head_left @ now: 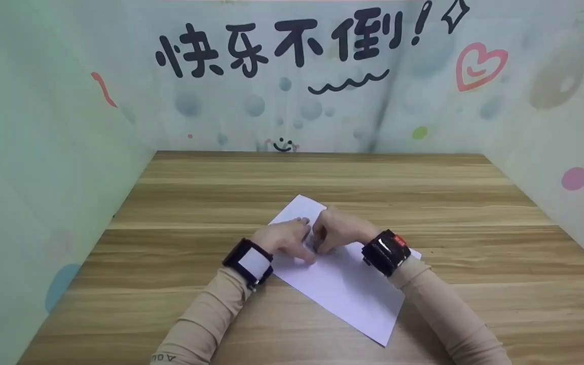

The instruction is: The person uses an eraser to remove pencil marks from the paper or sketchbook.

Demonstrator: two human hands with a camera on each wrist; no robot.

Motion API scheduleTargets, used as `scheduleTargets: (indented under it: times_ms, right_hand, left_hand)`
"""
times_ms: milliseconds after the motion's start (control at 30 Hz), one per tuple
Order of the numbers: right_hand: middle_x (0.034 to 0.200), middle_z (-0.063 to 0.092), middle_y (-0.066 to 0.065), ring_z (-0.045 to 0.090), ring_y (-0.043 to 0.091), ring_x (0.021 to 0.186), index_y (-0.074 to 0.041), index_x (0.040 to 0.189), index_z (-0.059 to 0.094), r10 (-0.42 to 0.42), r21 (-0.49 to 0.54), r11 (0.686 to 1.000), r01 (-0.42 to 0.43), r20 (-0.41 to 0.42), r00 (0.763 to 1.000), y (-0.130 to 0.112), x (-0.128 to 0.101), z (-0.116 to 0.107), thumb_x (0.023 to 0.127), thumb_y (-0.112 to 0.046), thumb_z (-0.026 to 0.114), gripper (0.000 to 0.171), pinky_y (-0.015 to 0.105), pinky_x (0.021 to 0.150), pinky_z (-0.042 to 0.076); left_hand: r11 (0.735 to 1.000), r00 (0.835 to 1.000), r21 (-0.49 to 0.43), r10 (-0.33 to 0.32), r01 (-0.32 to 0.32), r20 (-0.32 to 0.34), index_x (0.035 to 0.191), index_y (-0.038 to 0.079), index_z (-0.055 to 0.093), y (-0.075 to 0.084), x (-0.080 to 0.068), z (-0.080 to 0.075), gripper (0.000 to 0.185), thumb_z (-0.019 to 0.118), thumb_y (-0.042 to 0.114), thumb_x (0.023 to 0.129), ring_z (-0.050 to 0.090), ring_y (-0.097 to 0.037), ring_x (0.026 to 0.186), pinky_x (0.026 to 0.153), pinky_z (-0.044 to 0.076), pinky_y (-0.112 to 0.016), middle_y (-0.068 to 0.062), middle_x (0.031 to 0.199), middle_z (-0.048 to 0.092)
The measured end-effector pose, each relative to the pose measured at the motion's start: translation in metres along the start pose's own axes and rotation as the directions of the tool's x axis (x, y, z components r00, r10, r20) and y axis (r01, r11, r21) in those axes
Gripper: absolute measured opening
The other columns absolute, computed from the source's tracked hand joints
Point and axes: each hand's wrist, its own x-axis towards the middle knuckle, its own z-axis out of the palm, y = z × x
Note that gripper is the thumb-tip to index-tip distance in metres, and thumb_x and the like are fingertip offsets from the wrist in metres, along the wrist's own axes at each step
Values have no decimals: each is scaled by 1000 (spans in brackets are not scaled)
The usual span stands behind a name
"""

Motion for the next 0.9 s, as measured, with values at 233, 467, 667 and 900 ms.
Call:
scheduleTargets:
  times_ms: [233, 467, 667, 900]
  right_hand:
    - [69, 69, 5, 56, 8, 59, -4, 74, 68, 33, -77, 996, -42, -115, 993, 8, 3, 6, 68, -3, 70, 6, 16, 55, 48]
    - [73, 64, 5, 55, 13, 62, -3, 82, 59, 104, -106, 988, -110, -60, 993, 7, -1, -1, 78, -10, 66, 10, 23, 57, 47]
    - [72, 62, 3, 51, 11, 61, -4, 81, 60, 142, -113, 982, -149, -68, 988, 9, -3, -4, 83, -16, 65, 14, 24, 57, 44]
    - [60, 53, -1, 45, 9, 54, -5, 72, 59, 113, -202, 972, -121, -51, 992, 9, -6, -4, 84, -14, 60, 15, 20, 49, 37]
  left_hand:
    - [999, 1000, 48, 3, -3, -7, 134, 1, 41, 2, -2, 4, 74, 63, 44, 78, 31, -23, 136, 111, 30, -33, -13, 144, 36]
    - [995, 996, 82, -43, 50, -76, 108, 2, 61, 15, -7, 3, 51, 65, 44, 78, 49, -22, 116, 94, 46, -36, -12, 133, 50]
    - [990, 990, 84, -107, 115, -92, 92, 2, 67, 35, -16, 9, 48, 62, 49, 80, 47, -30, 119, 94, 46, -44, -22, 132, 48]
    - [984, 986, 73, -163, 165, -30, 137, -2, 37, 42, -18, 14, 84, 58, 56, 80, 19, -35, 140, 109, 33, -43, -26, 149, 21]
